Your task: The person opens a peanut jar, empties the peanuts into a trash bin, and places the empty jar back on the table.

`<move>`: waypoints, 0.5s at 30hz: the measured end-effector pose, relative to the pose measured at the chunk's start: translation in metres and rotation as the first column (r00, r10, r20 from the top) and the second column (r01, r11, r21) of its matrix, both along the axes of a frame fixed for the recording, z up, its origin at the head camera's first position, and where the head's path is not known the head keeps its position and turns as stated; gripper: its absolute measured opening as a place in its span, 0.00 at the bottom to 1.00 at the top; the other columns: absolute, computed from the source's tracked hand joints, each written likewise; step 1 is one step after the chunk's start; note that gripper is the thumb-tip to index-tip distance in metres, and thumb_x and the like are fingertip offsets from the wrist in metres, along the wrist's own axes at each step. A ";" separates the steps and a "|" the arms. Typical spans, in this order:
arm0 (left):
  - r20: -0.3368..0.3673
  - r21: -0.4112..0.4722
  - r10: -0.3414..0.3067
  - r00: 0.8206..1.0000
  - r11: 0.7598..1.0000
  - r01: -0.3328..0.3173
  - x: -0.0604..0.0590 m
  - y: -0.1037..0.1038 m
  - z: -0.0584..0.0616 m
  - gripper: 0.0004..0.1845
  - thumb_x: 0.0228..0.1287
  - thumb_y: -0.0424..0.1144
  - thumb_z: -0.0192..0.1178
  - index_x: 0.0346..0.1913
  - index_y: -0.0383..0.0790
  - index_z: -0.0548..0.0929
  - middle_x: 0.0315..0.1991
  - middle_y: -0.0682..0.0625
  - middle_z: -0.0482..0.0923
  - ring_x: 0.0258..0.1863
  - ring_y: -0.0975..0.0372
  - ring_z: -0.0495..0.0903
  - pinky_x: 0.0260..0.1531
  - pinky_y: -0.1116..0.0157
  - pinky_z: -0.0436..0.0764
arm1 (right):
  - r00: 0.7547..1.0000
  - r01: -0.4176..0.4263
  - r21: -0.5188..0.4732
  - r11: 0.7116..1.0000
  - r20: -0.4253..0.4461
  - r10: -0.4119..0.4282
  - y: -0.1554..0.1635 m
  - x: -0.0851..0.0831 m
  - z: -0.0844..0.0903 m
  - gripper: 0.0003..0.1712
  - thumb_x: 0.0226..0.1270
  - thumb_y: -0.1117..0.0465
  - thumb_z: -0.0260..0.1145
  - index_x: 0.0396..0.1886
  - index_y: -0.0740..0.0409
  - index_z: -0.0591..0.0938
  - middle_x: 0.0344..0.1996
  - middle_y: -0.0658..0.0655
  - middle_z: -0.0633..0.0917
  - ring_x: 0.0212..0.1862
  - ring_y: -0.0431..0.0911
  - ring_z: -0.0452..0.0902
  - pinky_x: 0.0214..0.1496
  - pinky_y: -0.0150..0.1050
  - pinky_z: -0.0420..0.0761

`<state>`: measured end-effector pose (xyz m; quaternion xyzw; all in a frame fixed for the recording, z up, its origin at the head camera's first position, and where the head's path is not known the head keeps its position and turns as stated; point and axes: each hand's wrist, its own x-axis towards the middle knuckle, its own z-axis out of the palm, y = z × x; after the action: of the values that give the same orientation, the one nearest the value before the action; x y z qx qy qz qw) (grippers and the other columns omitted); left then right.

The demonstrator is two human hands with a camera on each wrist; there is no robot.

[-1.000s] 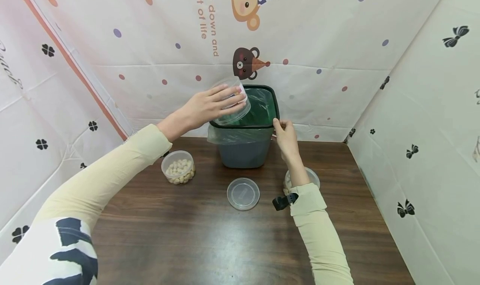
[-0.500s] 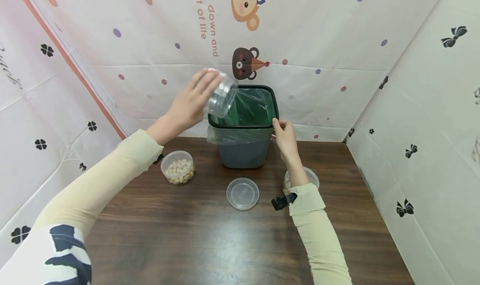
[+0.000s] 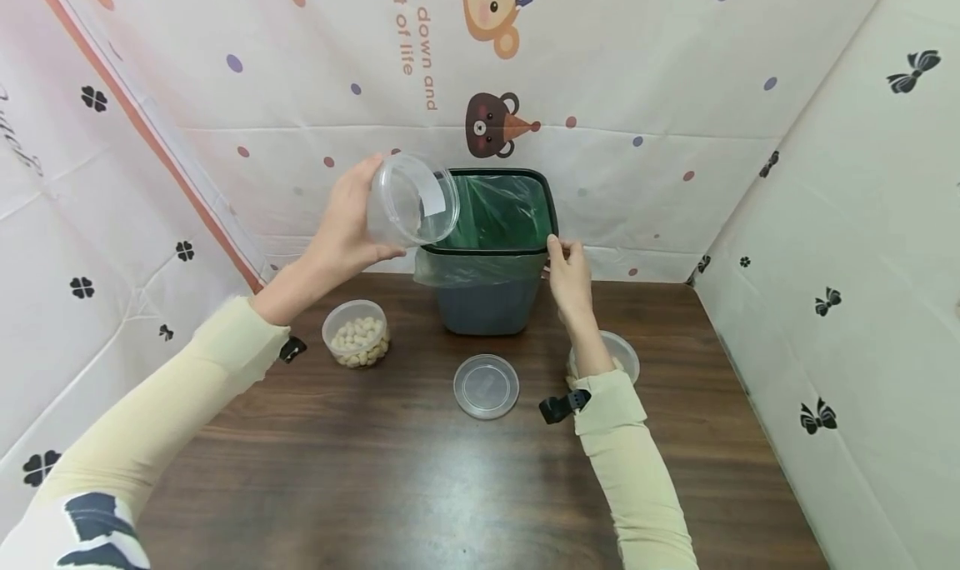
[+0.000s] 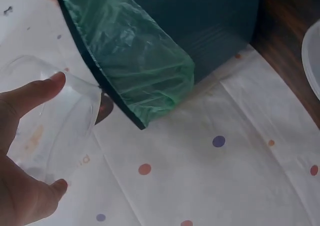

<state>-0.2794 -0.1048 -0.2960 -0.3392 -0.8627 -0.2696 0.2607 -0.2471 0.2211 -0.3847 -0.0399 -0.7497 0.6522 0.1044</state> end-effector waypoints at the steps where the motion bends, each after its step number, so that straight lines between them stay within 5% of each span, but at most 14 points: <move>1: 0.003 0.039 -0.012 1.000 0.999 0.012 0.002 -0.003 -0.001 0.68 0.29 0.34 0.88 0.77 0.32 0.56 0.75 0.36 0.60 0.74 0.43 0.58 0.75 0.50 0.57 | 1.000 -0.001 0.026 1.000 -0.014 0.002 0.000 0.002 -0.002 0.36 0.82 0.42 0.45 0.71 0.69 0.64 0.64 0.69 0.69 0.66 0.60 0.72 0.69 0.50 0.74; 7: 0.152 0.206 0.004 0.988 0.978 -0.035 0.023 -0.021 -0.017 0.70 0.27 0.43 0.89 0.78 0.38 0.57 0.71 0.39 0.66 0.69 0.46 0.64 0.69 0.44 0.63 | 0.999 0.012 0.293 0.956 -0.045 0.001 0.003 0.015 -0.018 0.36 0.83 0.43 0.44 0.77 0.62 0.61 0.72 0.65 0.68 0.72 0.58 0.66 0.71 0.54 0.70; 15: 0.266 0.270 0.036 0.963 0.957 -0.111 0.044 -0.038 -0.072 0.70 0.25 0.45 0.90 0.78 0.43 0.60 0.67 0.40 0.71 0.65 0.47 0.70 0.64 0.43 0.68 | 1.000 -0.015 0.511 0.860 -0.010 0.024 0.001 0.040 -0.050 0.33 0.80 0.53 0.53 0.78 0.60 0.61 0.73 0.65 0.67 0.70 0.62 0.67 0.69 0.60 0.69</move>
<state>-0.2353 -0.1429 -0.3677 -0.2280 -0.8541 -0.4218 0.2018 -0.2074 0.2225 -0.4343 0.0020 -0.8952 0.4317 0.1108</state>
